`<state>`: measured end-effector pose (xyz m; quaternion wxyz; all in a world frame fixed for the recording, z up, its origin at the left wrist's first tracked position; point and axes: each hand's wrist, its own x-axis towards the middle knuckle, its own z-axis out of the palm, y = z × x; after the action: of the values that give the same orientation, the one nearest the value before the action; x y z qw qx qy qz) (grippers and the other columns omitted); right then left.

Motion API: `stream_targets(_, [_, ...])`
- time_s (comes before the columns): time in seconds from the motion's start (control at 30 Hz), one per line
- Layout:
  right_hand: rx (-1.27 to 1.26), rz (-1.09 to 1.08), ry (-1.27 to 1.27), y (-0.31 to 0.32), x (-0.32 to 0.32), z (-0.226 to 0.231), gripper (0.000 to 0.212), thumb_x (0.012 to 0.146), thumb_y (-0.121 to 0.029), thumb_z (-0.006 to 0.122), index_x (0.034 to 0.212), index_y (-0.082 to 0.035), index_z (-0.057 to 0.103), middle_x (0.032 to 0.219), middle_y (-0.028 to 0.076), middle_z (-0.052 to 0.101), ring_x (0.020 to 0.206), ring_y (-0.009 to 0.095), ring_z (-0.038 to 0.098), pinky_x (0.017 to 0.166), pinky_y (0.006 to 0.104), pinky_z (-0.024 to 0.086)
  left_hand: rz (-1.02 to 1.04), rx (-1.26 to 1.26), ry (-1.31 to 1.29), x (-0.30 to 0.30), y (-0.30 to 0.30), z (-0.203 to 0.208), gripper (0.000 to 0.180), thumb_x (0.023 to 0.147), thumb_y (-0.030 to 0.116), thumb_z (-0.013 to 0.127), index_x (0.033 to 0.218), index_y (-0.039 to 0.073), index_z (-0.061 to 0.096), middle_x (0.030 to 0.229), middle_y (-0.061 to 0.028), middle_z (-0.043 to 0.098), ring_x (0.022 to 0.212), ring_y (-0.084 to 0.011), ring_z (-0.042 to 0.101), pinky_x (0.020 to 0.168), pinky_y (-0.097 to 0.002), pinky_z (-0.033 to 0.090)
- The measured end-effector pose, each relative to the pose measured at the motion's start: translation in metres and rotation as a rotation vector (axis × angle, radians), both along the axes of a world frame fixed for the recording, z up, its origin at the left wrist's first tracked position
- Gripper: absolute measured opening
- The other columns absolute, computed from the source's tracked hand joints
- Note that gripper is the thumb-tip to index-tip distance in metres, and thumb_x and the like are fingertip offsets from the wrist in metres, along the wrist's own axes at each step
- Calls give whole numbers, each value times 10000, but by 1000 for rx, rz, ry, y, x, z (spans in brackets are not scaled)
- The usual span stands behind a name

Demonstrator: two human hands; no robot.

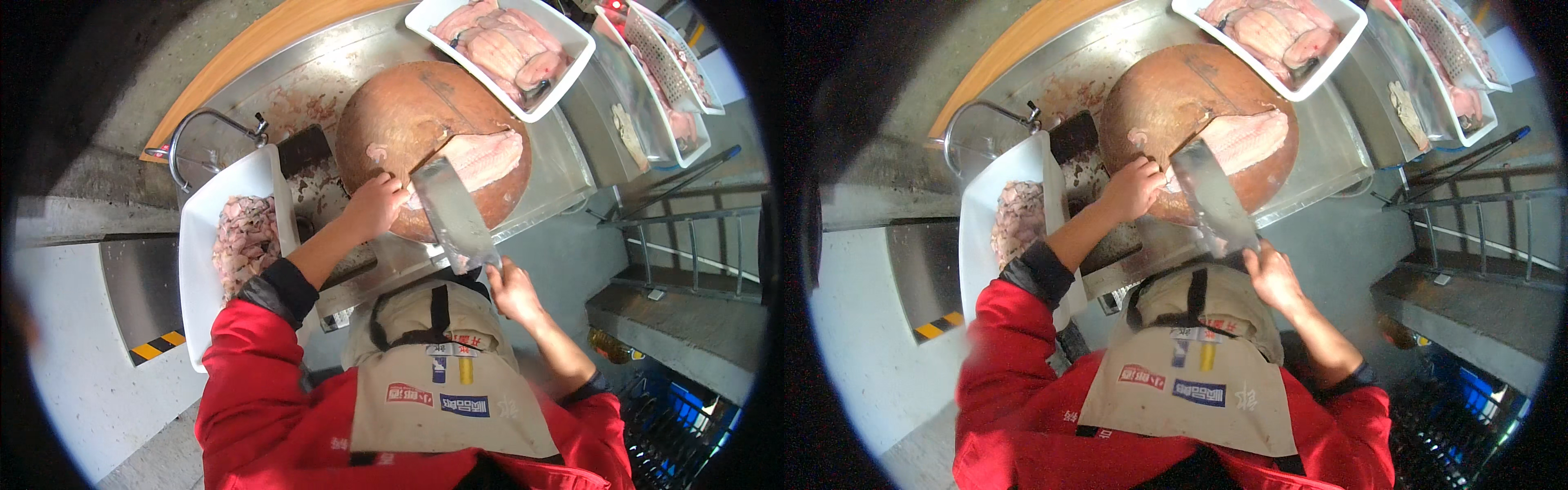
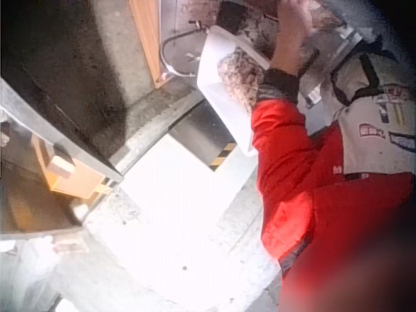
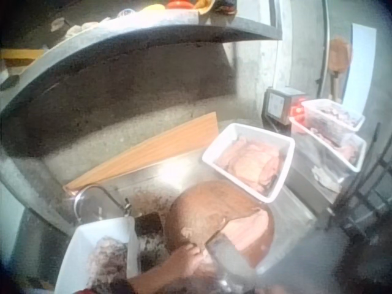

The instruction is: The person uses a cleaver to slice a piece of raw meat on a round wooden cutting board. Sliced pieces are placed into a white tray. The person briefly sharpens the cleaver on a honing steel and rinses the tray under running water before resuming slicing.

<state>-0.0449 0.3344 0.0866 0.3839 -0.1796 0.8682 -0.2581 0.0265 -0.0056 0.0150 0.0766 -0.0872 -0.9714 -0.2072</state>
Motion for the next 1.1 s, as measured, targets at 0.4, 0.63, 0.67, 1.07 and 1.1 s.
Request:
stream_targets(0.4, [154, 229, 226, 43, 23, -24, 370, 1019, -316, 589, 1139, 32, 554, 837, 313, 698, 800, 512, 691, 801, 592, 544, 210, -168, 55, 6, -2, -17, 177, 817, 135, 682, 980, 79, 644, 996, -114, 603, 965, -331, 575, 885, -447, 502])
stream_targets(0.63, [88, 118, 14, 42, -8, -8, 391, 1022, -338, 591, 1061, 47, 652, 906, 303, 722, 831, 463, 731, 752, 529, 583, 359, -387, 182, -5, -36, 77, 367, 869, 182, 669, 1193, 9, 653, 1312, -174, 588, 1286, -373, 526, 1132, -497, 420])
stream_targets(0.67, [57, 87, -74, 44, -18, 0, 367, 1024, -319, 589, 1034, 46, 624, 731, 219, 706, 597, 341, 716, 564, 468, 572, 399, -370, 251, -2, -39, 97, 370, 878, 192, 668, 1199, 7, 650, 1310, -172, 589, 1283, -374, 532, 1139, -489, 420])
stream_targets(1.07, [-231, 108, -164, 27, -63, 10, 286, 1045, -273, 565, 951, -3, 553, 585, 79, 585, 430, 202, 596, 400, 380, 479, 1049, 67, 1211, 120, -120, 388, 720, 925, 157, 762, 1540, 26, 413, 1375, -137, 546, 1198, -224, 578, 902, -331, 542])
stream_targets(1.1, [-242, 141, -136, 27, -64, 11, 282, 1045, -272, 566, 957, -4, 554, 592, 79, 588, 436, 201, 600, 405, 379, 481, 1146, 371, 1187, 130, -138, 424, 777, 945, 280, 782, 1553, 8, 382, 1353, -140, 556, 1147, -219, 604, 894, -348, 570])
